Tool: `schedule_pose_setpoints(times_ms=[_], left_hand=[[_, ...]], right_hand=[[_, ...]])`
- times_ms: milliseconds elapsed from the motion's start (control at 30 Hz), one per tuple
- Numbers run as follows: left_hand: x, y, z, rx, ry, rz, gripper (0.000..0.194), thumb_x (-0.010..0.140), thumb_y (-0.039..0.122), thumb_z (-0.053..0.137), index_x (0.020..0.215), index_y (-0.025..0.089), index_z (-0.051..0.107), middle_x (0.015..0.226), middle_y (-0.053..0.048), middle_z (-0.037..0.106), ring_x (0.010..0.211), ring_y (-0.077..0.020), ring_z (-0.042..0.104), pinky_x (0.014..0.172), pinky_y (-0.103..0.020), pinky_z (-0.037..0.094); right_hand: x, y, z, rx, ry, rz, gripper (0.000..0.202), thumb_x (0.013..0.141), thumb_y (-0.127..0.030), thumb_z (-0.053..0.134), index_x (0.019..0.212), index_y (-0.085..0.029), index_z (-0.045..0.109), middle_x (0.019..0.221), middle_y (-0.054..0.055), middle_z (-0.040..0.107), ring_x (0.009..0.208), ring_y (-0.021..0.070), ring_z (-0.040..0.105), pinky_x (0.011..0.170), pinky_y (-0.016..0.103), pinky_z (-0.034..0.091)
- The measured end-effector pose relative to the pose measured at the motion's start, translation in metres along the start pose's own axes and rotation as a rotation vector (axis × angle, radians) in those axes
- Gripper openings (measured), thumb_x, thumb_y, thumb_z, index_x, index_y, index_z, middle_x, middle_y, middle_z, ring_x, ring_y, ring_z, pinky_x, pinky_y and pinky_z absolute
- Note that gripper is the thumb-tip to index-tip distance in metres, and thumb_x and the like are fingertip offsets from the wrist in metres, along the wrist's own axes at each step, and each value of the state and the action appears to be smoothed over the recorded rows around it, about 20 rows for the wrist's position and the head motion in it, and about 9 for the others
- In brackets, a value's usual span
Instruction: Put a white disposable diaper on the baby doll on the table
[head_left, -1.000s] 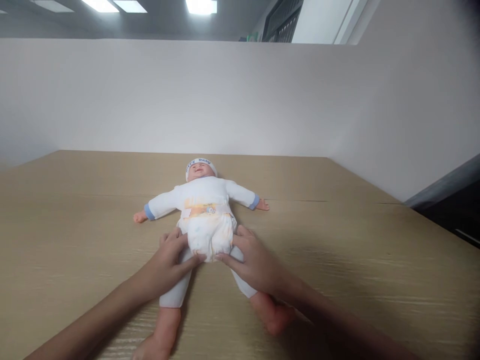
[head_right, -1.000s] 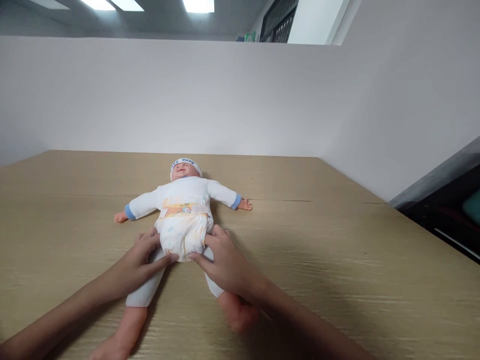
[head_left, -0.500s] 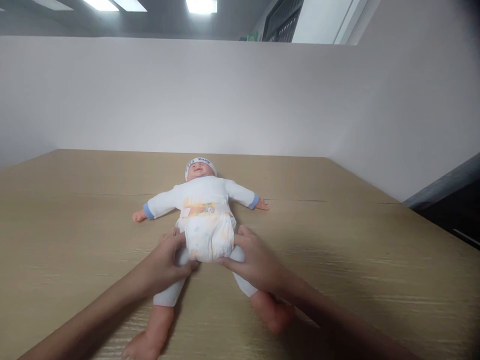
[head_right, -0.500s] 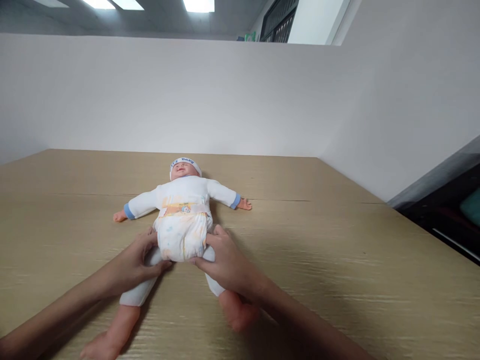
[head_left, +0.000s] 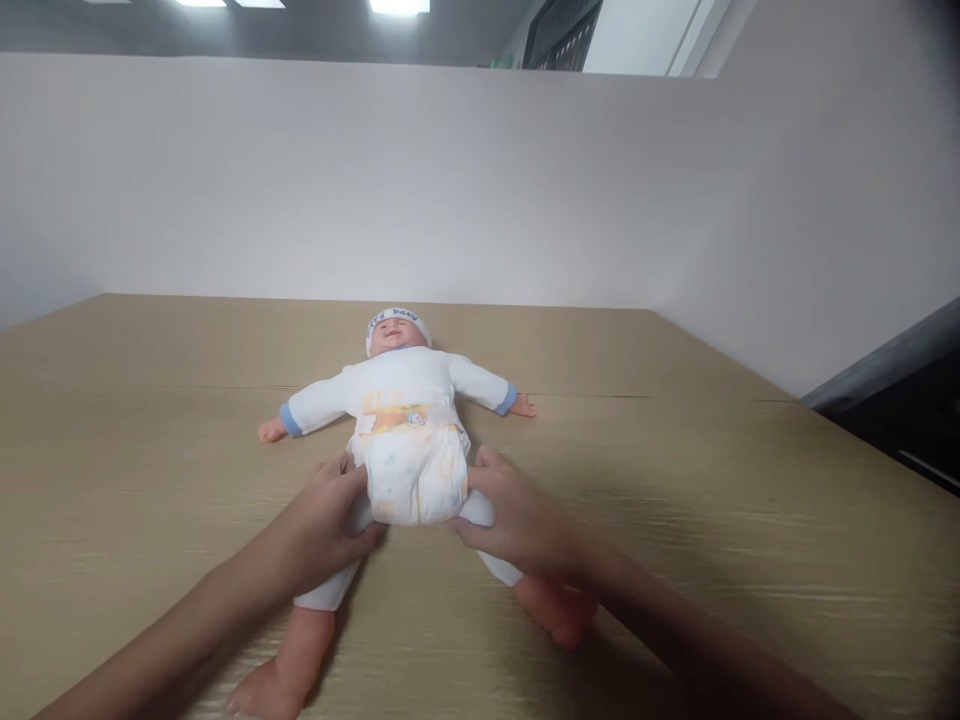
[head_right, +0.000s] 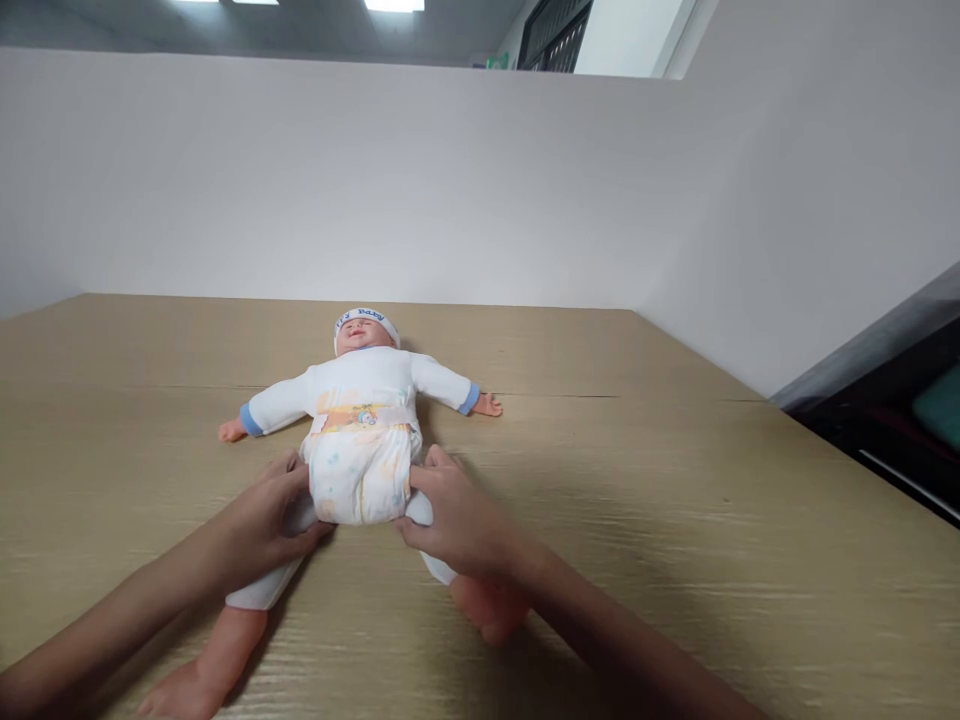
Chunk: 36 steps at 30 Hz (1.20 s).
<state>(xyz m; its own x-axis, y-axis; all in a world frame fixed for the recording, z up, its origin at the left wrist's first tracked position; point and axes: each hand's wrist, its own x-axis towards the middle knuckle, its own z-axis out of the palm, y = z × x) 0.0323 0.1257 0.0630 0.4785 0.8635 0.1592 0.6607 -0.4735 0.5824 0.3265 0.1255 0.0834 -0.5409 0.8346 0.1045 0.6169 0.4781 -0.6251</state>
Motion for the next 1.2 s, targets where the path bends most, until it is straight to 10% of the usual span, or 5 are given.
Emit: schedule_pose_setpoints(times_ms=[733,1200], left_hand=[[-0.001,0.01,-0.006,-0.217,-0.048,-0.055,0.034,0.08,0.017,0.062,0.111,0.024,0.074,0.129,-0.009,0.065,0.129,-0.0347,0.059,0.12,-0.057,0.046],[-0.003,0.009,-0.007,-0.297,-0.064,-0.059,0.042,0.097,0.039,0.079,0.138,0.032,0.072,0.143,-0.008,0.064,0.14,-0.0354,0.055,0.126,-0.057,0.043]], right_hand=[[0.0,0.002,0.001,0.008,0.037,-0.022,0.012,0.088,-0.011,0.075,0.092,-0.022,0.076,0.095,0.004,0.066,0.1,0.0274,0.062,0.093,0.041,0.051],[0.0,-0.003,-0.002,0.107,0.025,0.035,0.013,0.091,-0.037,0.087,0.098,-0.027,0.086,0.095,0.005,0.072,0.105,0.0319,0.063,0.101,0.047,0.052]])
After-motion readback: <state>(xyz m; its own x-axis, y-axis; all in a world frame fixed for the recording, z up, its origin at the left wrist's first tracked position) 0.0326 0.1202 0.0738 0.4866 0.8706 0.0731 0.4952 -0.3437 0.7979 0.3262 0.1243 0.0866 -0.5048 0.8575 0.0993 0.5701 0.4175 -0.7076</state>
